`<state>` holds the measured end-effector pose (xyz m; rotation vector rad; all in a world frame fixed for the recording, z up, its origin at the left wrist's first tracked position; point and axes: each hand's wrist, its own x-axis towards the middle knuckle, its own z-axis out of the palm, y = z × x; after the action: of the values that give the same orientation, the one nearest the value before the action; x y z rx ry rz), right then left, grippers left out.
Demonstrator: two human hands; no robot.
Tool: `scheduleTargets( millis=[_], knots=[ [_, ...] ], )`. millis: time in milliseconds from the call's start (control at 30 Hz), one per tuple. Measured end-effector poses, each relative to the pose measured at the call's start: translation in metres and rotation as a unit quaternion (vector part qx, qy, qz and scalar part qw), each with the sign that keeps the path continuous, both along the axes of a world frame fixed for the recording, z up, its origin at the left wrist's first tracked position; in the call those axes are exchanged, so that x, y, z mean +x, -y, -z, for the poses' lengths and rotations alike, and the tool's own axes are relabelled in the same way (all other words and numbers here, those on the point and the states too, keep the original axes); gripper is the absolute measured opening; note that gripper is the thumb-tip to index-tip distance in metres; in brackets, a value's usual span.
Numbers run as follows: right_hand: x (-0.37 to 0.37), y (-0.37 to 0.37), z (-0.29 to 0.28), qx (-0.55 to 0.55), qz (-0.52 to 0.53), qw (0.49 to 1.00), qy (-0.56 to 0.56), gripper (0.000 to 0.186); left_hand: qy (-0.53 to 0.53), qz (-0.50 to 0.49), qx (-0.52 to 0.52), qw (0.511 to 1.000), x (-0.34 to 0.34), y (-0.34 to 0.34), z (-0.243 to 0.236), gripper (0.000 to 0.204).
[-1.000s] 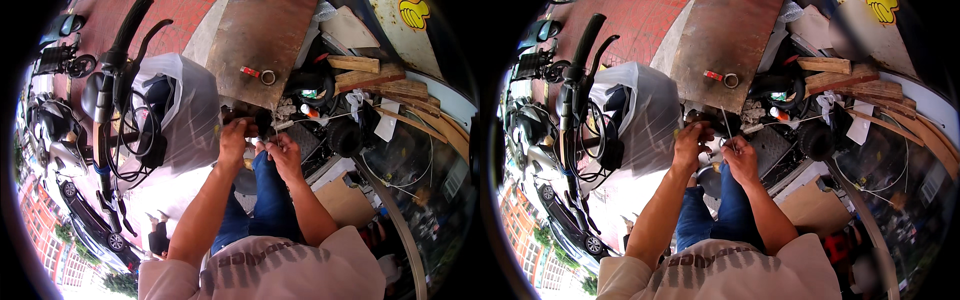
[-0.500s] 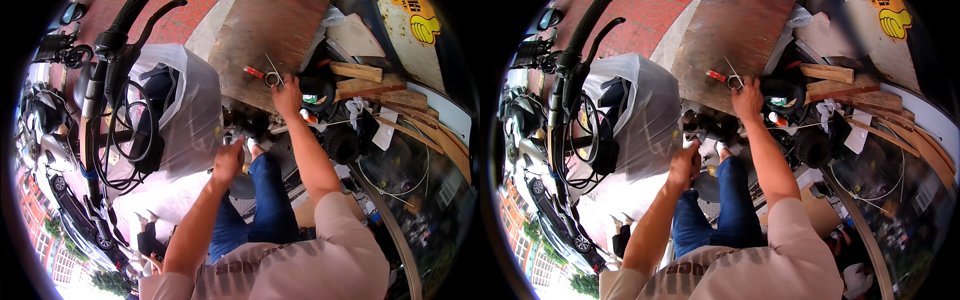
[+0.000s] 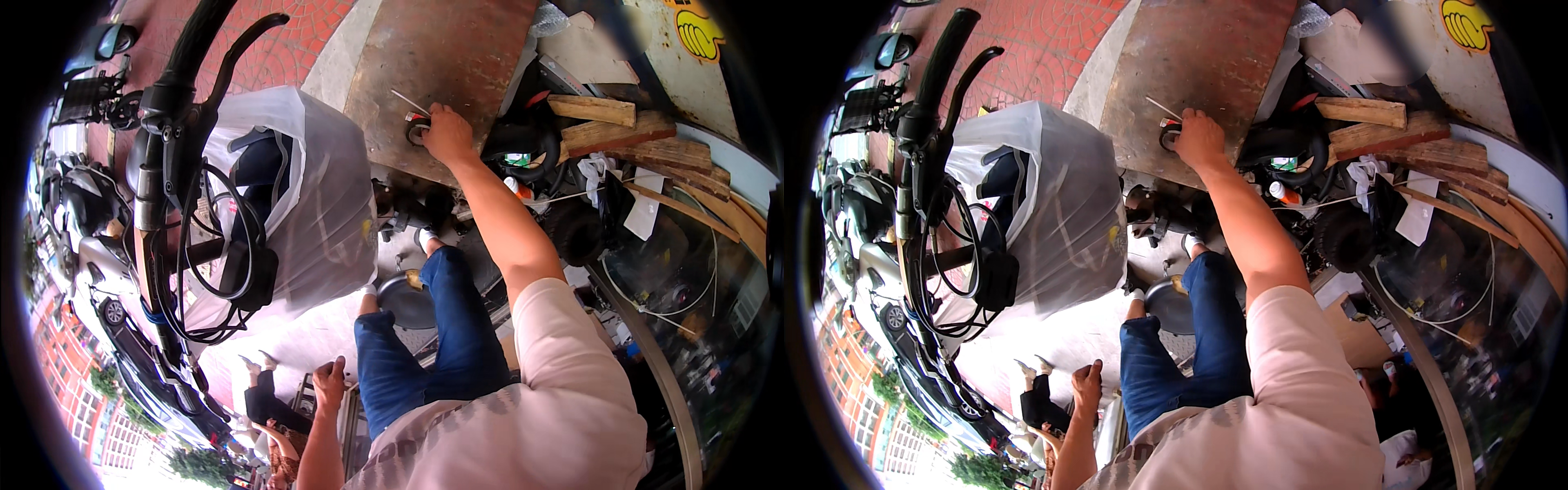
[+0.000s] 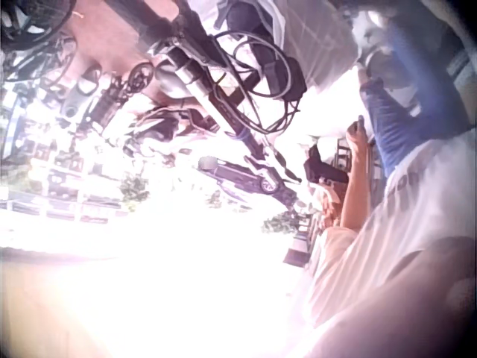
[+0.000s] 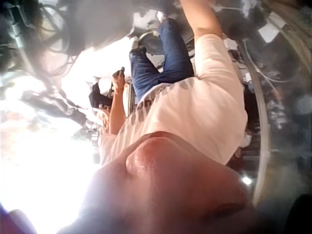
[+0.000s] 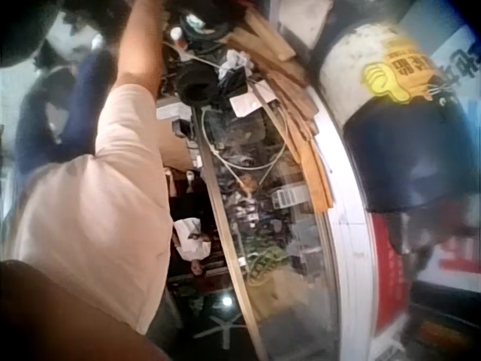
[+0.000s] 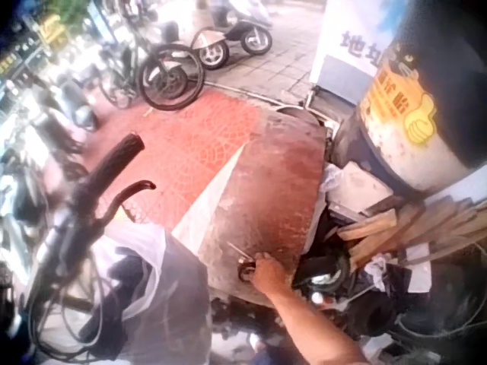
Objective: The person works on the wiring and front components of an electric bicycle using a screwdriver, then moves to a blue scooter to fit and adjust a seat.
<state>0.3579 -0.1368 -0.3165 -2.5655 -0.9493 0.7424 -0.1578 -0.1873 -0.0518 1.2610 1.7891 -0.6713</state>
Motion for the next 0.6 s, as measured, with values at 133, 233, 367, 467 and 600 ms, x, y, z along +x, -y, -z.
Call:
scheduleTargets(
  millis=[133, 233, 367, 467, 600],
  knots=[
    [-0.005, -0.010, -0.003, -0.074, 0.036, 0.997, -0.007, 0.042, -0.002, -0.070, 0.011, 0.997, -0.013, 0.012, -0.003, 0.052],
    [-0.013, -0.003, -0.003, -0.027, 0.019, 0.999, 0.034, 0.045, 0.035, -0.066, 0.002, 0.997, -0.016, 0.009, -0.006, 0.051],
    [-0.043, 0.026, -0.011, -0.023, 0.164, 0.975, -0.151, 0.038, 0.072, -0.070, -0.018, 0.995, -0.006, -0.022, -0.006, 0.050],
    [-0.103, 0.109, -0.029, 0.015, 0.230, 0.951, -0.208, 0.040, 0.096, -0.042, -0.015, 0.994, 0.000, -0.047, -0.026, 0.049],
    [-0.187, 0.254, -0.079, 0.001, 0.307, 0.931, -0.199, 0.045, 0.254, 0.024, -0.007, 0.967, -0.009, -0.078, -0.035, 0.049]
  ],
)
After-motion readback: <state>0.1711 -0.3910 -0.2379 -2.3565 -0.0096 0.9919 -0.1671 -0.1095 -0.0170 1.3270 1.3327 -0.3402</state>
